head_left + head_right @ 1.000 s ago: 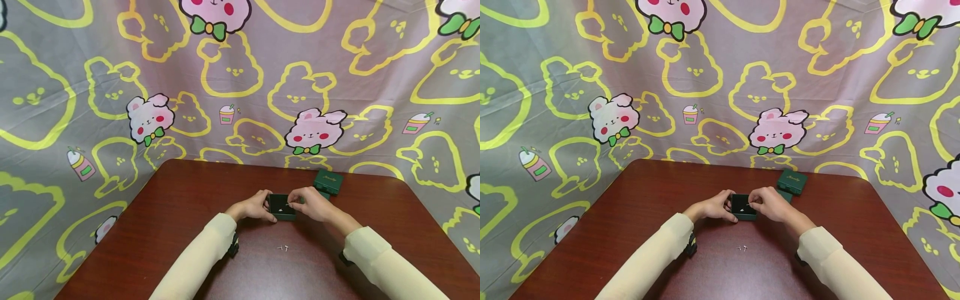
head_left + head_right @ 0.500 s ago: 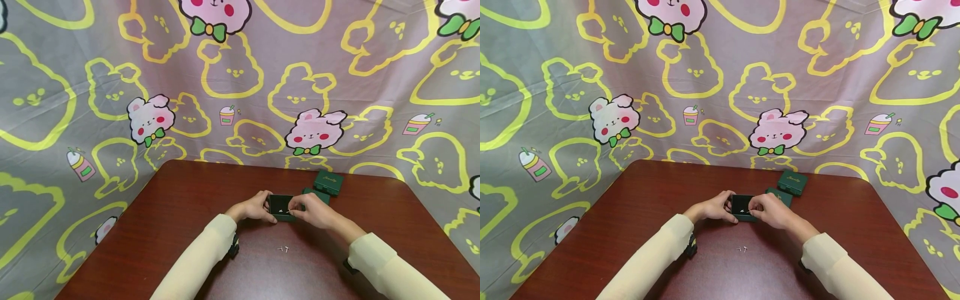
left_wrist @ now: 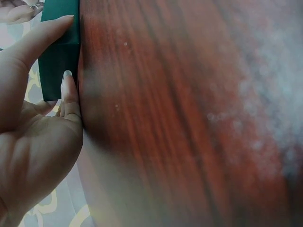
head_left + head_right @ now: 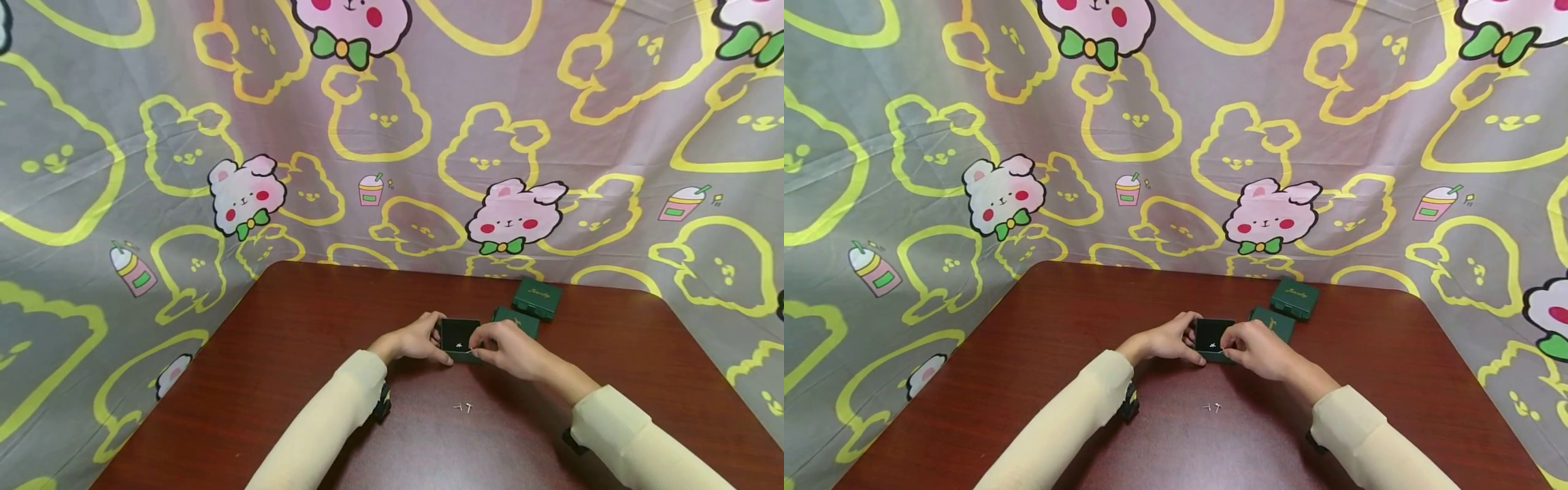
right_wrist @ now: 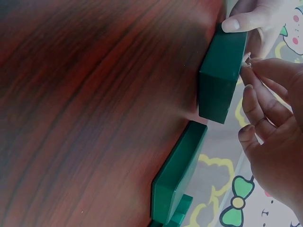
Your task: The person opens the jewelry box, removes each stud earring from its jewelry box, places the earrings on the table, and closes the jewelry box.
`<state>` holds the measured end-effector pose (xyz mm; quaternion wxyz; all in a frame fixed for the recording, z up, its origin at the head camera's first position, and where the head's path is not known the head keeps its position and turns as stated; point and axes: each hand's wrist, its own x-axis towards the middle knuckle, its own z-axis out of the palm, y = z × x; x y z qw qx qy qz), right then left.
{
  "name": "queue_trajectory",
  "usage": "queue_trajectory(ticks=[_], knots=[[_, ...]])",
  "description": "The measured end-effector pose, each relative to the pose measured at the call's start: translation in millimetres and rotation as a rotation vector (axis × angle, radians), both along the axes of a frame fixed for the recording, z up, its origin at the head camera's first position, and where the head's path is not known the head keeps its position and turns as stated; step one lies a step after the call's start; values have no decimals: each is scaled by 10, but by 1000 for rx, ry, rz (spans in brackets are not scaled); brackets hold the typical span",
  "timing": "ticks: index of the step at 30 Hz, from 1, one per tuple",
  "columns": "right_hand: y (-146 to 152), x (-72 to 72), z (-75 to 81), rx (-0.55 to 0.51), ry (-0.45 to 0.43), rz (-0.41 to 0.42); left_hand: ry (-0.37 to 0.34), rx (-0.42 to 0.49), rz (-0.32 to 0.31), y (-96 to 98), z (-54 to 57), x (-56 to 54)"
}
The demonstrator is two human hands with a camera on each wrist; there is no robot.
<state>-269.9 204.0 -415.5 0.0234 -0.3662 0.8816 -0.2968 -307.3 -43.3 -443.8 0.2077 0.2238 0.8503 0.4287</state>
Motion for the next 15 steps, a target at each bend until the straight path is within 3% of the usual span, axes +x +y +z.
queue_trajectory(ticks=[15], knots=[[-33, 45, 9, -20, -7, 34, 22, -7, 12, 16, -31, -12]])
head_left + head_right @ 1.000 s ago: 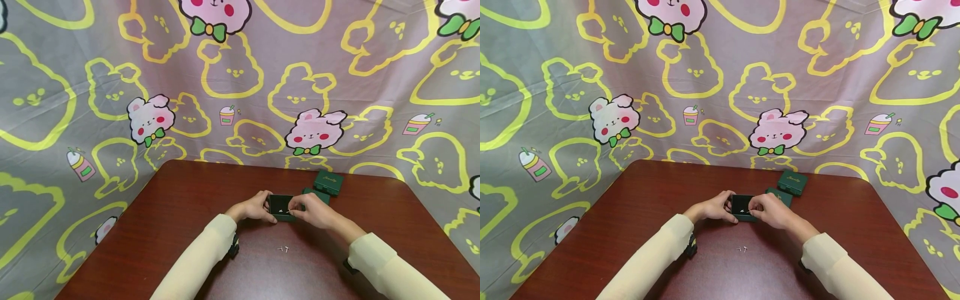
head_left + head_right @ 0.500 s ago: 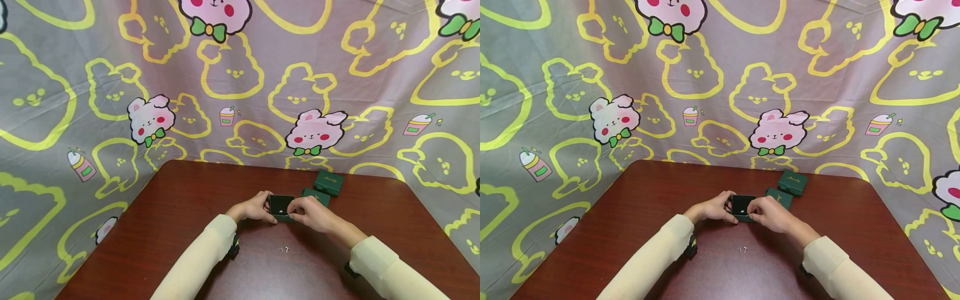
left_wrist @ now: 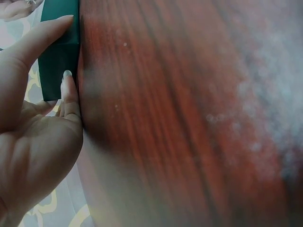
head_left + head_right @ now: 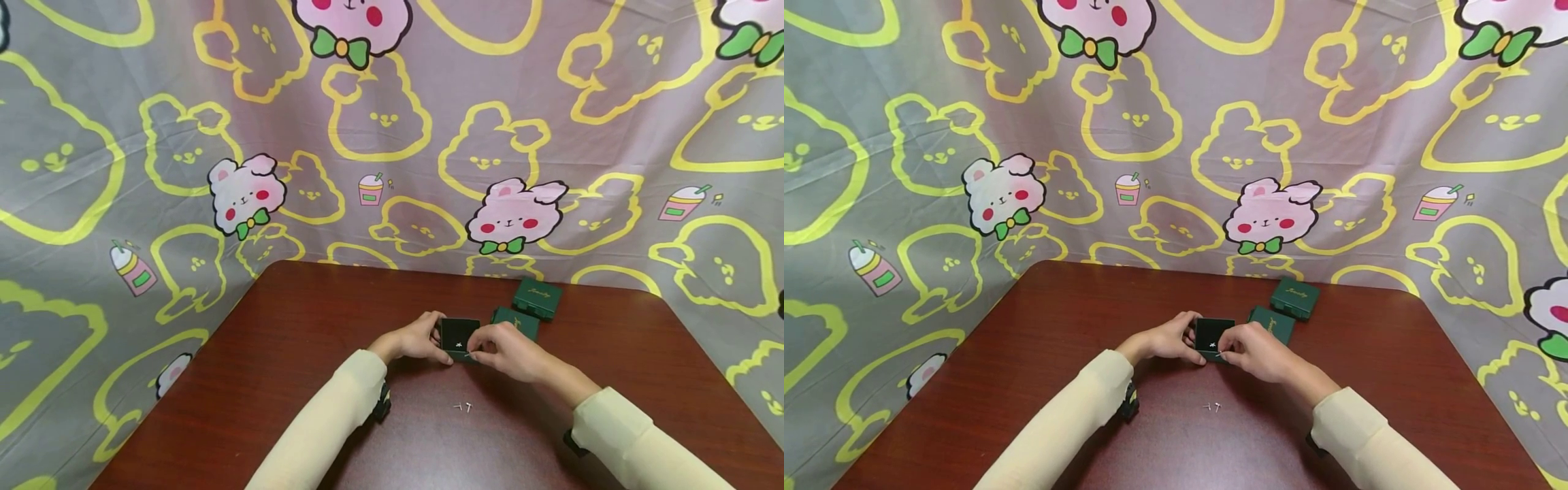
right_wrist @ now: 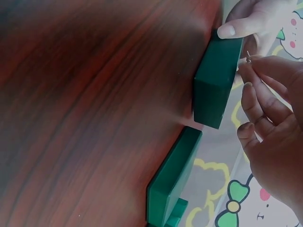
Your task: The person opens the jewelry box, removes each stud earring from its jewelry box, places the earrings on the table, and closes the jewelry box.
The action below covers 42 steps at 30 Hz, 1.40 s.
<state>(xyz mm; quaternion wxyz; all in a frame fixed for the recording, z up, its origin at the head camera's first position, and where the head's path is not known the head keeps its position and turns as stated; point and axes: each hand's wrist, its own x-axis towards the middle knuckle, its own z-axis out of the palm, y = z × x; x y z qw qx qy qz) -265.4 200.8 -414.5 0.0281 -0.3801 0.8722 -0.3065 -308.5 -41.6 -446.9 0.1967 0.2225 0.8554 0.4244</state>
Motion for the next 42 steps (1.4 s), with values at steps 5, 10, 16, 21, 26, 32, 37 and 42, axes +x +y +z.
queue_trajectory(ticks=[5, 10, 16, 21, 26, 32, 37, 42], knots=[[-30, 34, -14, 3, -11, 28, -3, -5, -2, -6, 1, 5], [-64, 71, -40, -5, -27, 56, -4, 5, -3, -6, -1, 4], [-93, 106, -85, -14, -36, 87, -2, 9, -2, -5, 2, 4], [-108, 136, -115, 0, -49, 111, -9, 16, -10, -10, 6, 6], [-122, 170, -125, 16, -52, 142, 0, 13, -14, -12, 1, 12], [-133, 198, -132, 28, -89, 180, 2, -3, -12, -13, -4, 14], [-144, 213, -129, 32, -69, 230, -5, 0, -14, -15, 3, 14], [-159, 231, -134, 34, -61, 242, 2, 6, -14, -14, 9, 15]])
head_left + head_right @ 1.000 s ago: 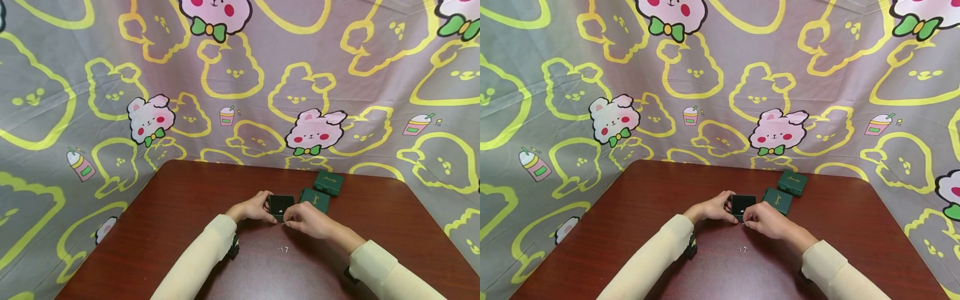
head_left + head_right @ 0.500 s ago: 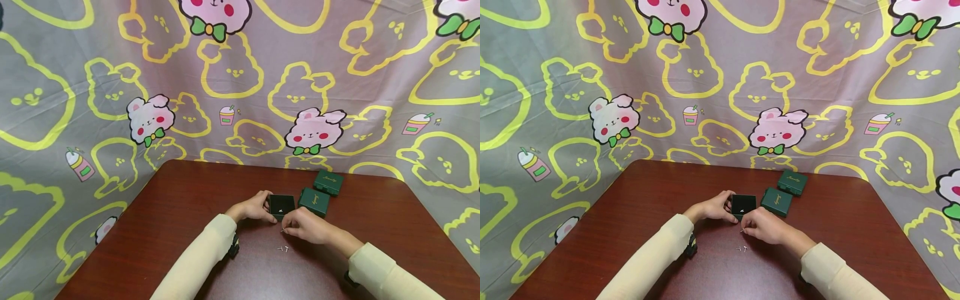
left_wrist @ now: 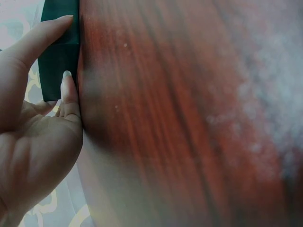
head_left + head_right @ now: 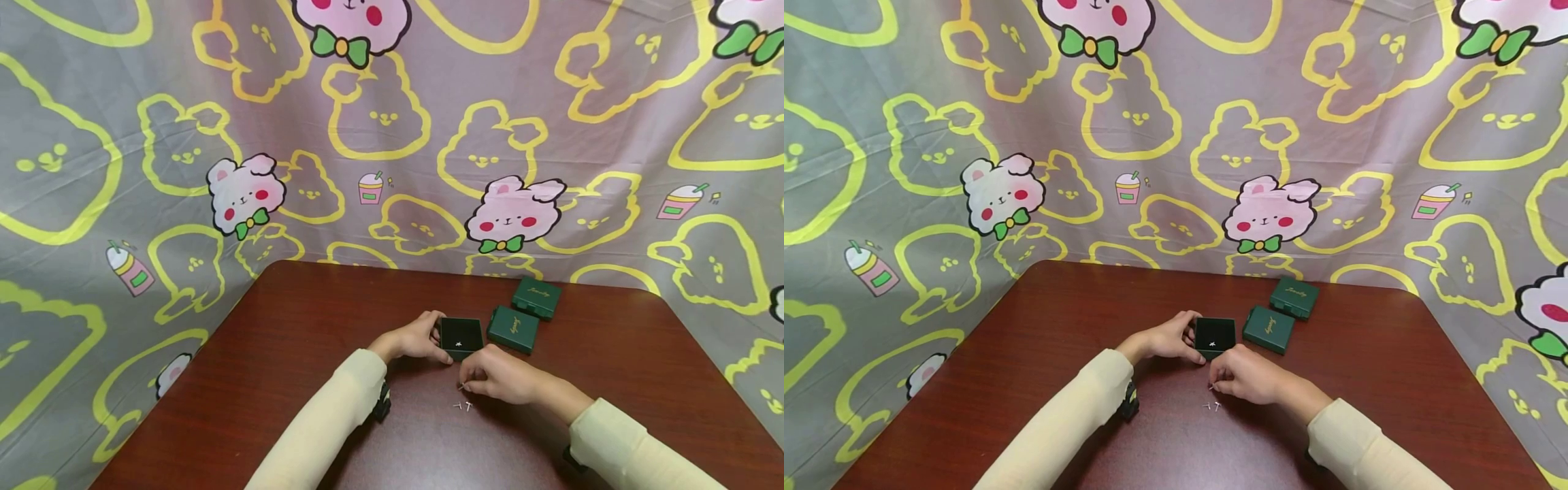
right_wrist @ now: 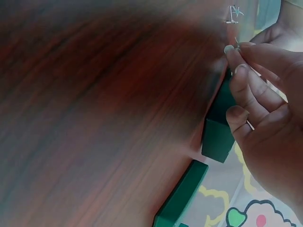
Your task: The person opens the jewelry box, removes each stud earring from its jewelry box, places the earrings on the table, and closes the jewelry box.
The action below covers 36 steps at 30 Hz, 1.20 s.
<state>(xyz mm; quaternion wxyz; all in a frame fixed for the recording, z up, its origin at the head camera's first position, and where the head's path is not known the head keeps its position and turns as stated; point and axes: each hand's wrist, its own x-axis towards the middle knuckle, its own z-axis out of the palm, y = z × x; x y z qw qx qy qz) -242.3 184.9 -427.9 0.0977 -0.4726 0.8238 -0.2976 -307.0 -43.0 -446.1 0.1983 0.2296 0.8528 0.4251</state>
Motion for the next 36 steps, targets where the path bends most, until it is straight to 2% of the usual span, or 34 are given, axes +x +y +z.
queue_trajectory(ticks=[18, 25, 36], knots=[[-5, -1, -20, 7, 37, -5, -4, 1, 10, 7, -7, -13], [18, -19, 56, 38, 10, -33, 2, -11, 7, 4, -16, -17], [62, -107, 183, 67, 44, -112, 2, -18, 5, 9, -8, -20]])
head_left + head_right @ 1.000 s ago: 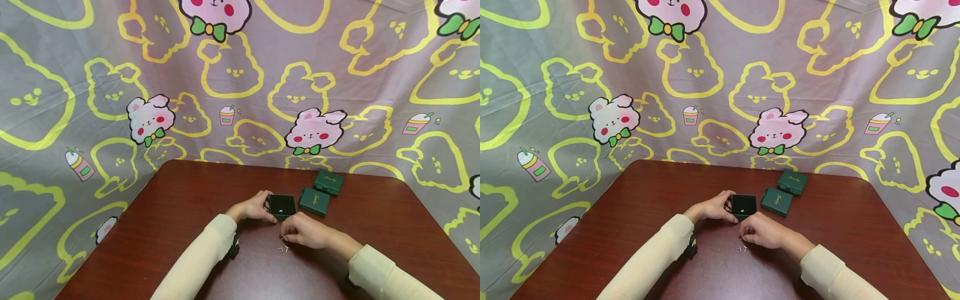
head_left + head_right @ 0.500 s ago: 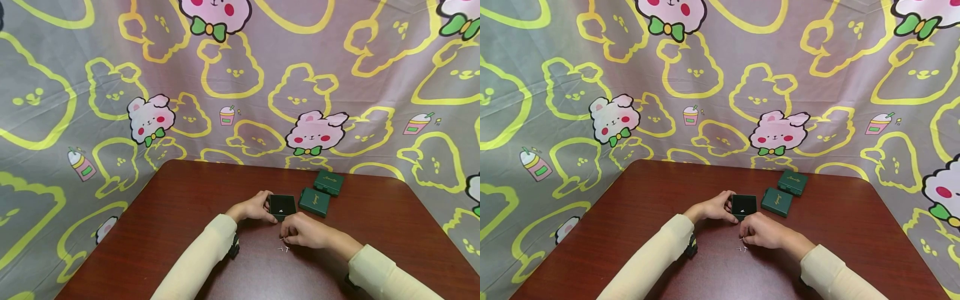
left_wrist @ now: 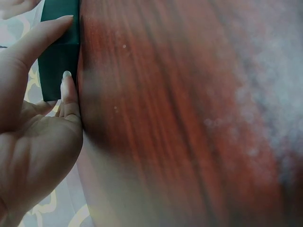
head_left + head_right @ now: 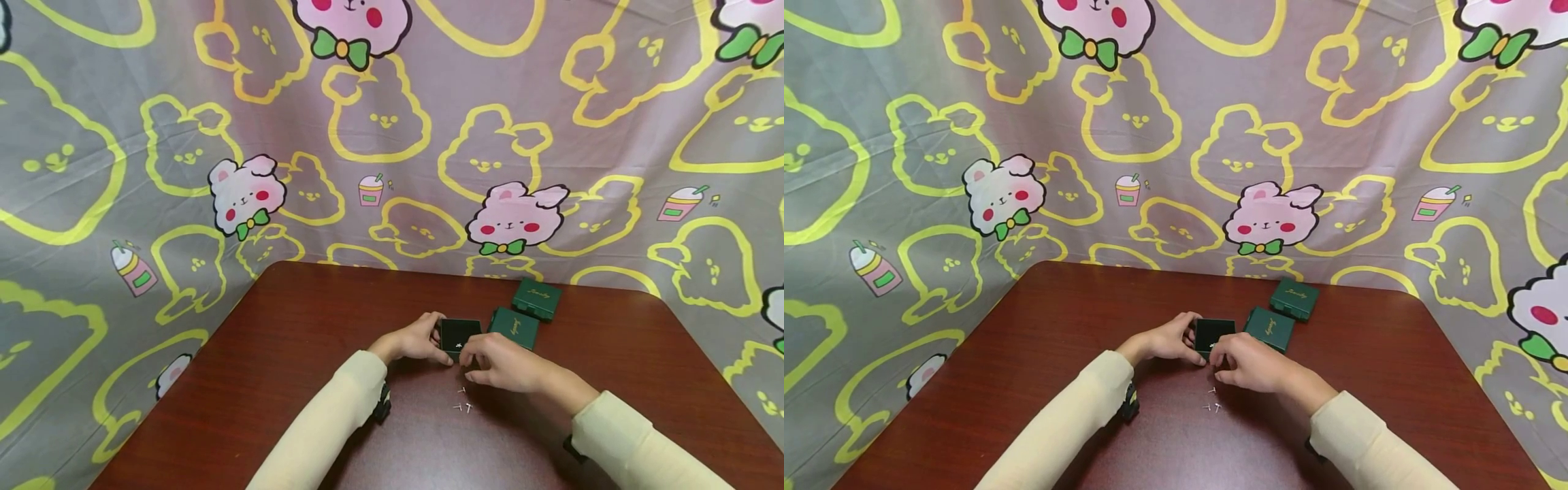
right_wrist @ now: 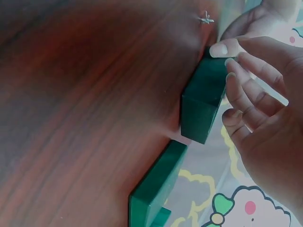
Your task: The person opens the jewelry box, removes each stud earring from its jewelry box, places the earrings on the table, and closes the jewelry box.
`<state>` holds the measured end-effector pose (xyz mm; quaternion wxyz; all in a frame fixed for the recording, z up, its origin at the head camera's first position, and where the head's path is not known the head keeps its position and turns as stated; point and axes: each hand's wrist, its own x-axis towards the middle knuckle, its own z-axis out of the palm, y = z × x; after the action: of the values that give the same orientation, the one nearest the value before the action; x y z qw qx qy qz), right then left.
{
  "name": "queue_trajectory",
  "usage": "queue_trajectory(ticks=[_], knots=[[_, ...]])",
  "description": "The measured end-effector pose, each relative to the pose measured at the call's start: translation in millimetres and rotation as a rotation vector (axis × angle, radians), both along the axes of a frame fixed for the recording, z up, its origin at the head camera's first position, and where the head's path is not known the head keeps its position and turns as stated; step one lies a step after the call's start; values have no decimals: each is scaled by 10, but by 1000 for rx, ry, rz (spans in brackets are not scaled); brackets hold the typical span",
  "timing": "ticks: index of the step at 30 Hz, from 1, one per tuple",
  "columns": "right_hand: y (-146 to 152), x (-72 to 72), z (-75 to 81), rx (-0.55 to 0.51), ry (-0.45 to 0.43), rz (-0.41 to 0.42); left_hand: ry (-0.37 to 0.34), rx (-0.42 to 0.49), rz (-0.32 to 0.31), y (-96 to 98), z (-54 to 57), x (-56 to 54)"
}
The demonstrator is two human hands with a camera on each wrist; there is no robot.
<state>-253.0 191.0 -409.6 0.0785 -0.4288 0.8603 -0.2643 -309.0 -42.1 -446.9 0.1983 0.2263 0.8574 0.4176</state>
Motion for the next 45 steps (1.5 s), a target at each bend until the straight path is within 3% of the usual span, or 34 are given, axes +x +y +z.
queue_trajectory(ticks=[8, 29, 35, 45], knots=[[25, -119, 30, -26, 49, -57, -22, 11, -2, -1, -1, 7], [17, -436, -108, -86, -67, -162, -21, -2, 3, 29, 15, 45], [7, -466, -165, -114, -98, -157, -20, 0, 6, 29, -3, 48], [-7, -554, -201, -74, -115, -150, -17, -2, -2, 28, 10, 40]])
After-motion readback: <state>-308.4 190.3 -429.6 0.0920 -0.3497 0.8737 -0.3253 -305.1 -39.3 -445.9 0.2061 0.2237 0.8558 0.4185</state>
